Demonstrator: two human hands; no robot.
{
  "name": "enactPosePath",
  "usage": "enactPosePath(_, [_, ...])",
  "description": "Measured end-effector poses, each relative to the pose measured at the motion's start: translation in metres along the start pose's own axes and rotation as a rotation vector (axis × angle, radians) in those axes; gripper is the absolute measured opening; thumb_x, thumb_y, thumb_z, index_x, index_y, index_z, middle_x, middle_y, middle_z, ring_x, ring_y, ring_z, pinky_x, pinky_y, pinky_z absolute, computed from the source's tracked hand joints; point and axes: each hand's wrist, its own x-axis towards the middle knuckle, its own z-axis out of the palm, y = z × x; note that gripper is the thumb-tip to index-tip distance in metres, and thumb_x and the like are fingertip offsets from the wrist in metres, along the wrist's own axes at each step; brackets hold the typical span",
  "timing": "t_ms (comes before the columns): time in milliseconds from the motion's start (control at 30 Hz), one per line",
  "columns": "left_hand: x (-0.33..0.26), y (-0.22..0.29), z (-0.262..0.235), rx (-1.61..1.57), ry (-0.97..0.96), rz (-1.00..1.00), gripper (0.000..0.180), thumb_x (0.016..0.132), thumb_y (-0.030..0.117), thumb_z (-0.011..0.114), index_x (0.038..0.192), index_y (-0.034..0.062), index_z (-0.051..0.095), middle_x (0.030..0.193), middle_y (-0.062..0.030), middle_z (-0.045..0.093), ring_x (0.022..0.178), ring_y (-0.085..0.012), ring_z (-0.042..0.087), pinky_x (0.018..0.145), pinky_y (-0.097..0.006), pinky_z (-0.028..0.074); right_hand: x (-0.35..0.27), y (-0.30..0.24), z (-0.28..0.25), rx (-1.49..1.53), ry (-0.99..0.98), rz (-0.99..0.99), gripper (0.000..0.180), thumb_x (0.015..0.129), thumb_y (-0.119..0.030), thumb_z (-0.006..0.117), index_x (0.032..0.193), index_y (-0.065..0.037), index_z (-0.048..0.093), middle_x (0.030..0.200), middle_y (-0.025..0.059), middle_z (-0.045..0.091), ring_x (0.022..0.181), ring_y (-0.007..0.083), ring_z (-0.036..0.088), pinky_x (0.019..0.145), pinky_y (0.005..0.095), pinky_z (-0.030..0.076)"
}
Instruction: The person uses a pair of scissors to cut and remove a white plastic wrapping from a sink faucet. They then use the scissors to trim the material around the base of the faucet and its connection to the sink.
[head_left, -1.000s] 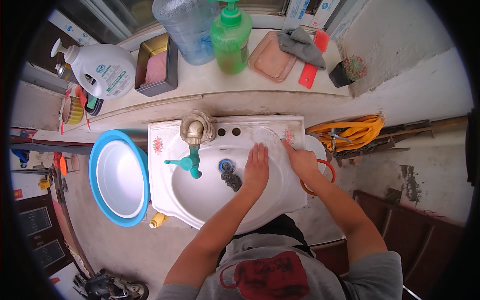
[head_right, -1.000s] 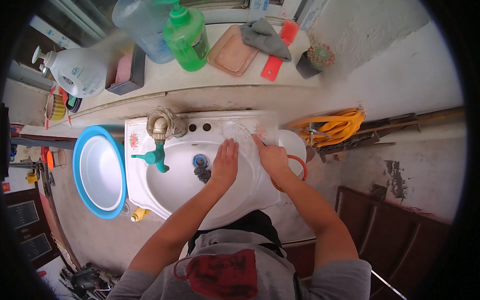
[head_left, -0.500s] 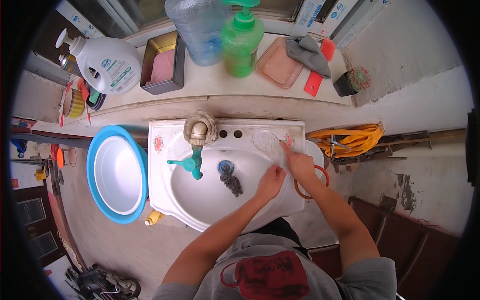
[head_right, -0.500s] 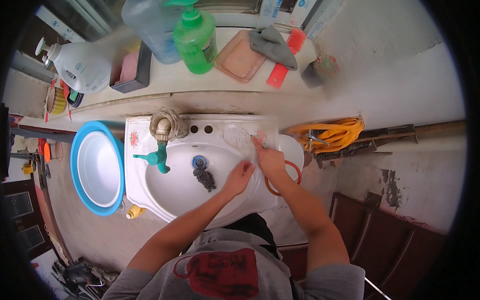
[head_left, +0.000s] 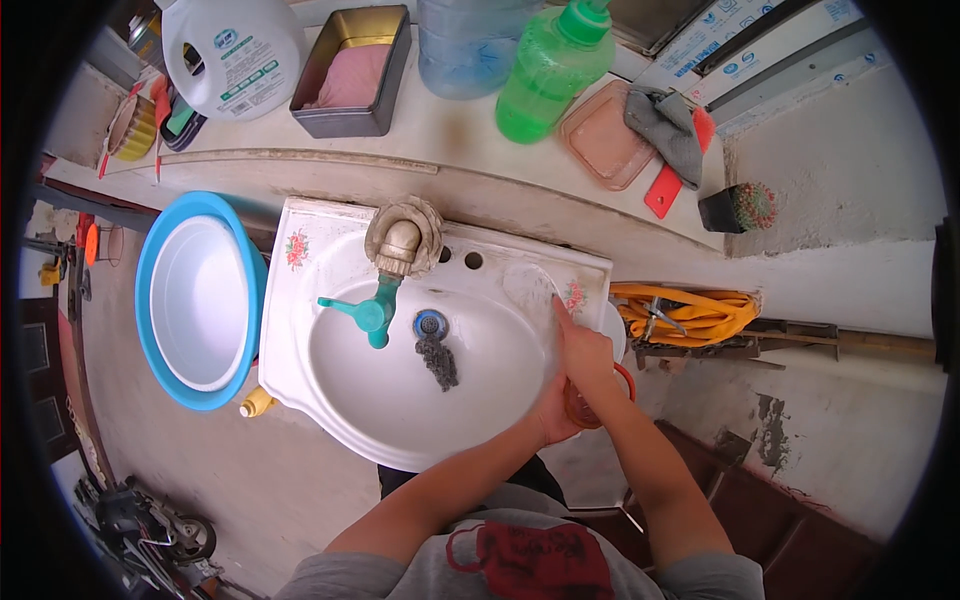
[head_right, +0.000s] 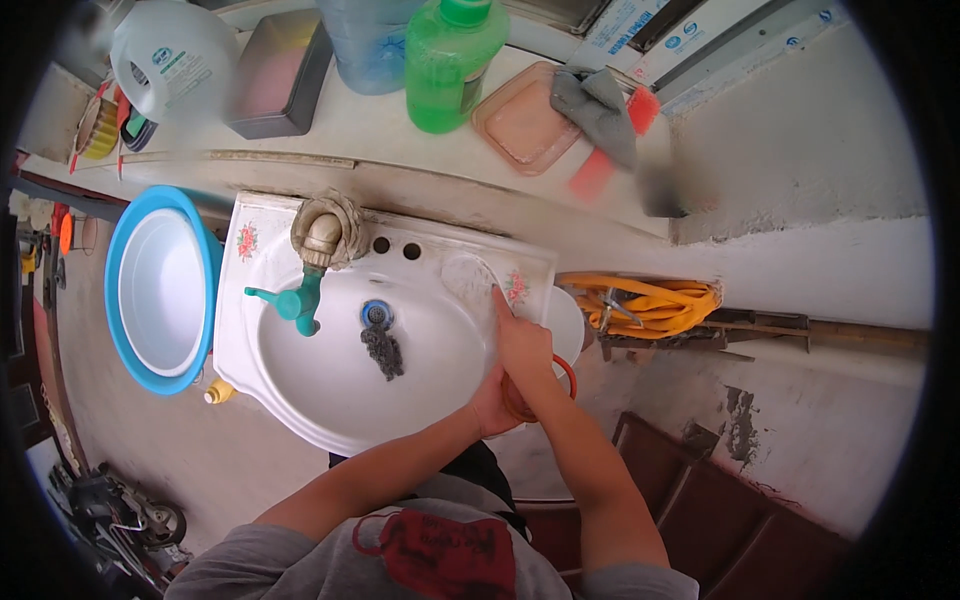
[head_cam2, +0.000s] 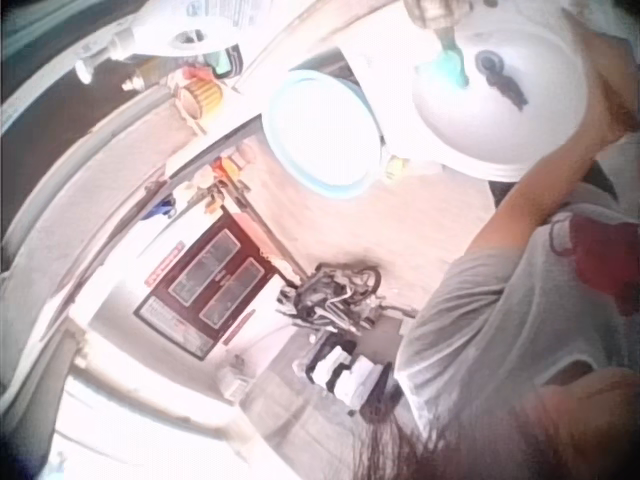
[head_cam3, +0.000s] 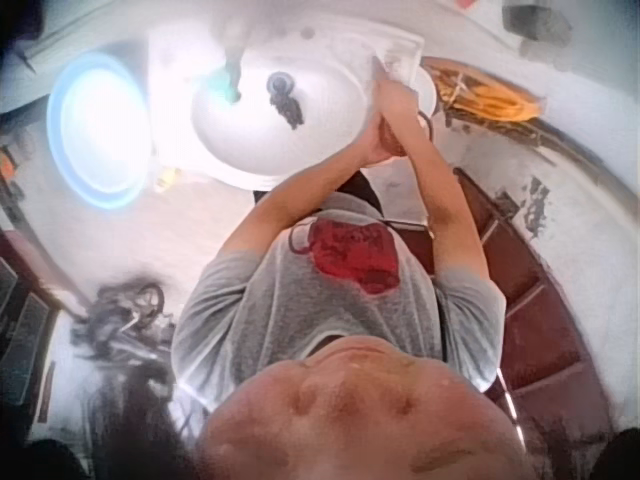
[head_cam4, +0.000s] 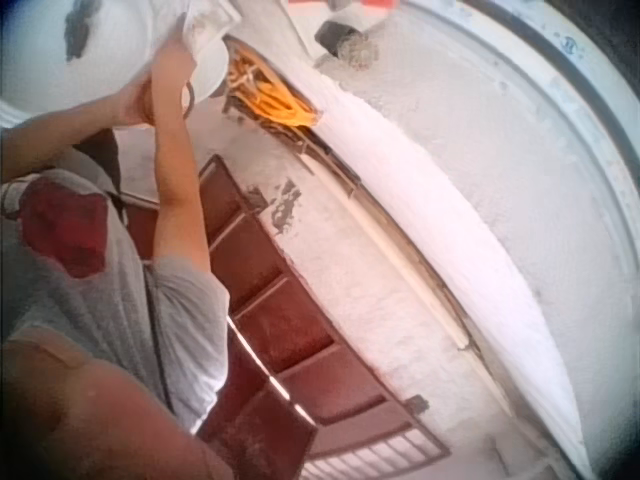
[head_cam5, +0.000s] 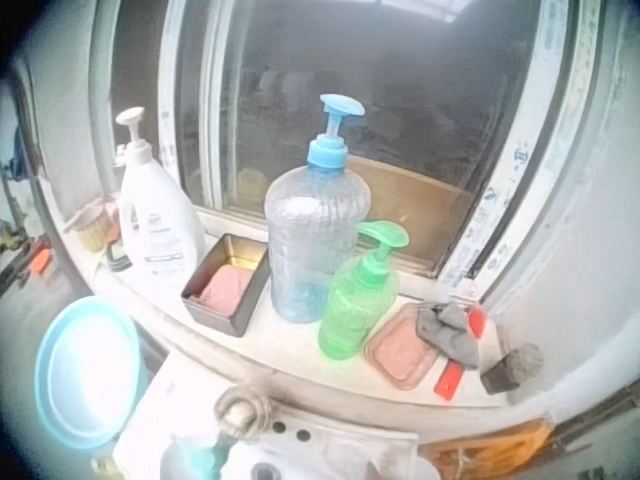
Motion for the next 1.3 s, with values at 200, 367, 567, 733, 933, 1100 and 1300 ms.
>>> enactPosePath(200, [0.023,0.014,-0.003,0.000,-0.058,0.025,0.052,0.090,0.054,0.031,0.124,0.0180,0.044,0.124,-0.0020,0.050,0.114,-0.0222,0.048,0.091,-0.045,0.039,0.022,0.008,-0.001,-0.128,0.180,-0.084,0.051,0.085,-0.021,0.047,0.135,-0.025,0.035,0.062,0.0124,0.060,0.056,0.0301,0.061,0.052,0.0426,0.048])
enactPosePath(367, [0.056,-0.019,-0.058,-0.392,-1.083,-0.202,0.053,0.088,0.058,0.032,0.121,0.0184,0.047,0.118,-0.0029,0.054,0.106,-0.0209,0.052,0.088,-0.042,0.040,-0.004,0.002,-0.010,-0.088,-0.094,0.022,0.055,0.083,-0.015,0.047,0.137,-0.020,0.033,0.070,0.0122,0.063,0.059,0.0284,0.063,0.053,0.0420,0.050])
enactPosePath(567, [0.015,-0.003,-0.005,0.044,0.004,0.035,0.053,0.088,0.059,0.032,0.120,0.0198,0.047,0.115,-0.0021,0.055,0.102,-0.0204,0.053,0.084,-0.040,0.041,0.004,0.011,0.010,-0.024,0.126,-0.037,0.051,0.086,-0.021,0.047,0.135,-0.025,0.035,0.063,0.0123,0.060,0.056,0.0299,0.061,0.051,0.0426,0.048])
enactPosePath(733, [0.007,0.009,-0.016,0.042,-0.063,0.011,0.044,0.089,0.056,0.036,0.105,0.0185,0.052,0.090,0.0014,0.057,0.078,-0.0132,0.055,0.067,-0.032,0.045,0.007,-0.005,0.009,-0.021,0.065,0.028,0.051,0.085,-0.018,0.047,0.135,-0.023,0.037,0.065,0.0123,0.061,0.056,0.0301,0.061,0.053,0.0422,0.049])
enactPosePath(933, [-0.006,0.006,-0.017,0.069,0.024,-0.042,0.048,0.089,0.059,0.033,0.108,0.0188,0.051,0.095,0.0010,0.056,0.081,-0.0153,0.053,0.071,-0.034,0.043,-0.007,-0.009,0.012,0.056,0.078,0.081,0.050,0.086,-0.020,0.048,0.135,-0.024,0.037,0.060,0.0132,0.059,0.053,0.0307,0.060,0.051,0.0430,0.048])
enactPosePath(1100, [-0.001,0.017,-0.003,0.095,-0.033,-0.022,0.046,0.088,0.060,0.035,0.097,0.0186,0.053,0.079,0.0035,0.054,0.067,-0.0111,0.051,0.062,-0.029,0.043,0.006,-0.006,0.007,0.027,0.181,0.016,0.048,0.087,-0.021,0.047,0.134,-0.024,0.038,0.060,0.0137,0.059,0.053,0.0310,0.060,0.051,0.0432,0.047])
enactPosePath(1300, [0.008,0.012,-0.034,0.062,0.001,-0.068,0.046,0.088,0.059,0.035,0.096,0.0171,0.053,0.069,0.0050,0.050,0.062,-0.0106,0.050,0.059,-0.029,0.042,-0.003,-0.014,0.004,0.021,0.024,0.113,0.052,0.086,-0.021,0.047,0.136,-0.024,0.034,0.064,0.0132,0.061,0.056,0.0310,0.061,0.053,0.0439,0.049])
